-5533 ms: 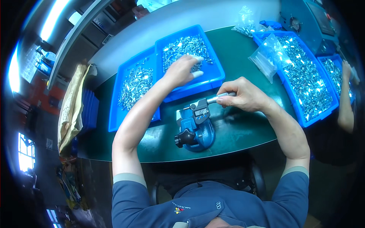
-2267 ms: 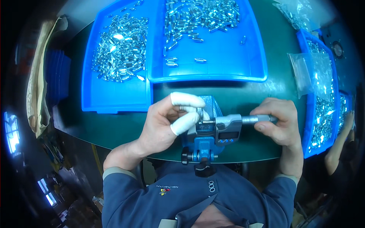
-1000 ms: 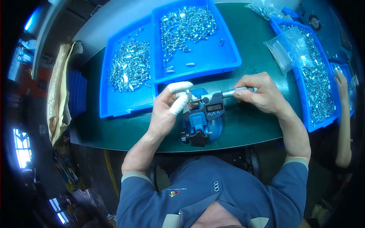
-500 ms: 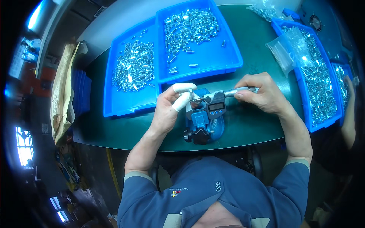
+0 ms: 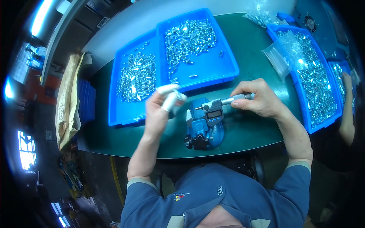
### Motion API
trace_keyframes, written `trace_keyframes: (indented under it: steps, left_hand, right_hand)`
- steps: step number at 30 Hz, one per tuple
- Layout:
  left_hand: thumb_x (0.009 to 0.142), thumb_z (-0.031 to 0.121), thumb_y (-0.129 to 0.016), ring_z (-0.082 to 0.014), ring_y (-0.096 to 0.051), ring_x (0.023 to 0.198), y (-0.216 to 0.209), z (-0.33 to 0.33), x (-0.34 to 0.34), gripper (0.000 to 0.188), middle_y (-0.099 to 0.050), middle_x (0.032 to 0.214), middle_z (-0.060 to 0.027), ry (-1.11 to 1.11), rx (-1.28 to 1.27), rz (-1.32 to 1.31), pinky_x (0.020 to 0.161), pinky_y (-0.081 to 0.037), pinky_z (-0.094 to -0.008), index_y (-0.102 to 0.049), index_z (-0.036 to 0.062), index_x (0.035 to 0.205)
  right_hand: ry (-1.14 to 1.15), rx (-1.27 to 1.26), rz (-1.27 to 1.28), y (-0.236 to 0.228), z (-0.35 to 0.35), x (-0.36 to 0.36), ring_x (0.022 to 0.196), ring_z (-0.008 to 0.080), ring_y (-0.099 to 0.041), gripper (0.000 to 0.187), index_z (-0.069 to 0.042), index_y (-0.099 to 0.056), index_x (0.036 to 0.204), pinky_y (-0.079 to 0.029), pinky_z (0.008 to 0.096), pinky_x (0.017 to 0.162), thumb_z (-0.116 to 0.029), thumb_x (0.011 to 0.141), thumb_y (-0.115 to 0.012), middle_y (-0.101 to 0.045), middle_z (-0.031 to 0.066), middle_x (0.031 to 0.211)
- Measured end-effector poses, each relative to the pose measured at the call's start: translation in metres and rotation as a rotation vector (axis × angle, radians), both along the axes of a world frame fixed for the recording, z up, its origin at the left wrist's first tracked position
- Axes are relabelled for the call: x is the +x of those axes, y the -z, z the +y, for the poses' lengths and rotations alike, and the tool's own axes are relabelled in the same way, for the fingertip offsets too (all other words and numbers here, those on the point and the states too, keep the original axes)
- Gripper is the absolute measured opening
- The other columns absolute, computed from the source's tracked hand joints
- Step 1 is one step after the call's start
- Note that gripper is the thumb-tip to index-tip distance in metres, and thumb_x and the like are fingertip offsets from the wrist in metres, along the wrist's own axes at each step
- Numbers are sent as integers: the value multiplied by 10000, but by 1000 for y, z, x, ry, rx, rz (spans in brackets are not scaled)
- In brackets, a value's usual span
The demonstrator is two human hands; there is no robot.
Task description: The person measures small metal components with a digital micrometer for quality inspection.
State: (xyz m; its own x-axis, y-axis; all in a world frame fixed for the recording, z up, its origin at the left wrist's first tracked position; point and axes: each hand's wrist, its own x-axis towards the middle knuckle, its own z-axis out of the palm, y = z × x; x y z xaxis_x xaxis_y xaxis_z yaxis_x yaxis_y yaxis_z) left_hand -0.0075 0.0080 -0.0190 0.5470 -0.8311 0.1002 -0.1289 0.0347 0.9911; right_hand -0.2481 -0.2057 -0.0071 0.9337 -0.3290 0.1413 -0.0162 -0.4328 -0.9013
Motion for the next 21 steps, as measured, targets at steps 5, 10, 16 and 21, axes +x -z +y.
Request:
trace_keyframes:
  steps: [5,10,16,21]
  left_hand:
    - [899,65,-721,-194,-706,889,-21,6,70,269,-742,1015,-113,-452,195,-803,834,-548,-322,-680,20,1161]
    - [836,88,-768,-295,-675,1044,-26,-34,76,292,-713,1087,-140,-122,164,-1106,914,-529,-385,-709,53,1119]
    - [817,145,-778,-325,-666,1030,-23,-107,62,280,-701,1050,-160,541,331,-1106,911,-522,-413,-712,35,1066]
    - [843,109,-750,-304,-688,976,-29,-109,57,256,-712,1021,-148,523,414,-1163,890,-537,-390,-703,30,1082]
  right_hand:
    - [4,-2,42,-3,0,-1,700,137,-655,242,4,-727,945,-480,280,617,-204,836,-785,-708,74,778]
    - [-8,-30,8,-3,0,-1,696,150,-667,256,9,-726,944,-484,284,608,-218,841,-782,-711,86,785]
    - [-21,-46,-1,-4,0,-1,707,169,-682,259,12,-727,948,-497,293,619,-220,845,-778,-721,105,800]
    - [-31,-44,-29,-4,0,-2,730,188,-695,255,14,-727,953,-509,304,637,-213,847,-775,-730,113,817]
